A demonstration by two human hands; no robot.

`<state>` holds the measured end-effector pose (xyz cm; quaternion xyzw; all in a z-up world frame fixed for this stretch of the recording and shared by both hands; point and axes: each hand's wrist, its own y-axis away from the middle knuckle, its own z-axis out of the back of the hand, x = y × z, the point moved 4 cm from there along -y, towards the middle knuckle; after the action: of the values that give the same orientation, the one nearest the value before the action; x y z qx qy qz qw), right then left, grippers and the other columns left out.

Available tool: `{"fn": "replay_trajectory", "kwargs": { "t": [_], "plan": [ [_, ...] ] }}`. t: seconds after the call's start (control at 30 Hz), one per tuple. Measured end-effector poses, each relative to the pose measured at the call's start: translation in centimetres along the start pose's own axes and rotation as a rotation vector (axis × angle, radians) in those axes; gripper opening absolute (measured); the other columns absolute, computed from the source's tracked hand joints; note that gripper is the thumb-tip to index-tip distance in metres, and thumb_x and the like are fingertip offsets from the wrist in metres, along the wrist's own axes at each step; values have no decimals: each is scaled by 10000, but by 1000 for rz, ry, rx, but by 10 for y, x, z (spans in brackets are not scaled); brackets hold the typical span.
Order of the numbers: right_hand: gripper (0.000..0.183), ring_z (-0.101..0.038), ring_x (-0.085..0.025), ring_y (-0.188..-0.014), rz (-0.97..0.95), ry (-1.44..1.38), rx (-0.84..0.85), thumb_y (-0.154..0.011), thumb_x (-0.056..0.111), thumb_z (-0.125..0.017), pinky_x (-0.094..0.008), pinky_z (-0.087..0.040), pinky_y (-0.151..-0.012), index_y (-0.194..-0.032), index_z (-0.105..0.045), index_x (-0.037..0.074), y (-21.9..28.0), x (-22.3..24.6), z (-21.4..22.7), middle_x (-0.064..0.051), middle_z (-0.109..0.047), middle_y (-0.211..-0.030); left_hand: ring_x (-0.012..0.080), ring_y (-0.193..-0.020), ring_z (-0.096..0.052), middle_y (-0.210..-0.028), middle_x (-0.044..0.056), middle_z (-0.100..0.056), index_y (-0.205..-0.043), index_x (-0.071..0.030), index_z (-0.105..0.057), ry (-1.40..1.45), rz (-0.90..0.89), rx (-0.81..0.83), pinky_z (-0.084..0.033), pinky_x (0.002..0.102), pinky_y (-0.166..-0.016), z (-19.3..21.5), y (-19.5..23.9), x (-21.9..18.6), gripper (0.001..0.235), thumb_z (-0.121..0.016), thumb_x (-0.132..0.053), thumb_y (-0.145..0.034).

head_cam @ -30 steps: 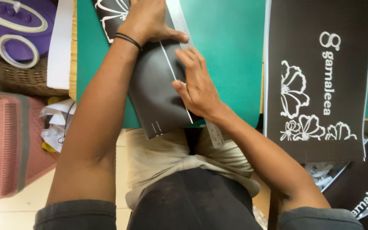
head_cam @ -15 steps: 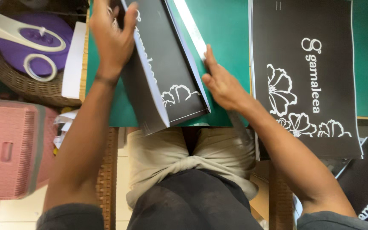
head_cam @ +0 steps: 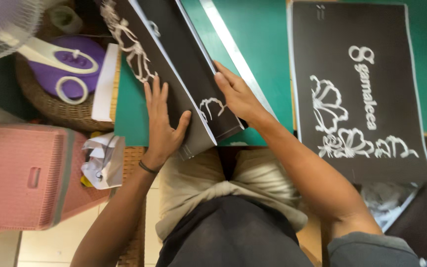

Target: The person uses a metal ruler to measure and crease printed black paper sheets, then folds them by hand and stacks the finished items.

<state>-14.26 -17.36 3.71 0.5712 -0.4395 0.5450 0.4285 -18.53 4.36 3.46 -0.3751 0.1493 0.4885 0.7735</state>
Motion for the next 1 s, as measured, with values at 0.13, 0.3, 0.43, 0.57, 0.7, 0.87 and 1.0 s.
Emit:
{"fn": "replay_trajectory", "kwargs": {
  "t": [0.13, 0.3, 0.43, 0.57, 0.7, 0.87, 1.0],
  "plan": [
    [574, -531, -176, -1330, 40, 177, -67, -1079, 301, -505, -328, -433, -1117, -1577, -349, 64, 28, 40, 8, -113, -481, -1562, 475, -1650, -118, -1746, 231, -183, -1615, -26, -324, 113, -95, -77, -191, 568, -1367, 6, 5, -18, 757, -693, -338, -1032],
    [450, -615, -59, -960, 98, 532, -313, -1055, 241, -626, -241, -547, -830, -1485, -512, 177, 96, 94, 101, -20, -528, -1462, 440, -1651, -128, -1737, 240, -141, -1625, -29, -280, 282, -268, -94, -178, 553, -1370, 15, 7, -38, 780, -606, -410, -1029],
    [532, -489, -19, -849, 62, 409, -629, -1079, 120, -500, -158, -402, -734, -1611, -511, 116, 167, 94, 223, 31, -619, -1115, 440, -1649, -218, -1734, 247, -229, -1613, -23, -327, 289, -185, -1, -233, 549, -1358, 11, 2, -24, 672, -595, -340, -1085],
    [452, -643, -63, -1208, 107, 244, -753, -1148, 106, -567, -211, -523, -1100, -1589, -498, 27, 228, 57, 330, -10, -675, -1388, 433, -1594, -307, -1694, 232, -317, -1571, -6, -380, 265, -136, 43, -281, 531, -1310, 2, -5, -17, 645, -640, -284, -1051],
    [434, -640, -111, -1190, -88, 461, -888, -1143, 157, -580, -273, -511, -1035, -1563, -538, 53, 262, 7, 401, -64, -674, -1380, 419, -1556, -355, -1666, 213, -364, -1548, 0, -409, 274, -136, 102, -324, 507, -1275, -5, -4, -23, 634, -674, -238, -1023],
    [412, -632, -247, -1072, -316, 941, -988, -1131, 224, -512, -374, -508, -930, -1489, -554, 23, 250, 49, 382, -153, -654, -1260, 425, -1517, -397, -1639, 219, -399, -1522, 8, -442, 233, -101, 108, -355, 500, -1241, -3, -1, -18, 616, -693, -228, -1012],
    [446, -626, -365, -996, -102, 1068, -907, -1113, 276, -440, -452, -504, -865, -1447, -542, -1, 245, 104, 261, -215, -633, -1174, 431, -1483, -445, -1620, 230, -431, -1498, 18, -466, 215, -94, 105, -381, 496, -1227, -7, -4, -11, 584, -697, -222, -1018]
  ]
}}
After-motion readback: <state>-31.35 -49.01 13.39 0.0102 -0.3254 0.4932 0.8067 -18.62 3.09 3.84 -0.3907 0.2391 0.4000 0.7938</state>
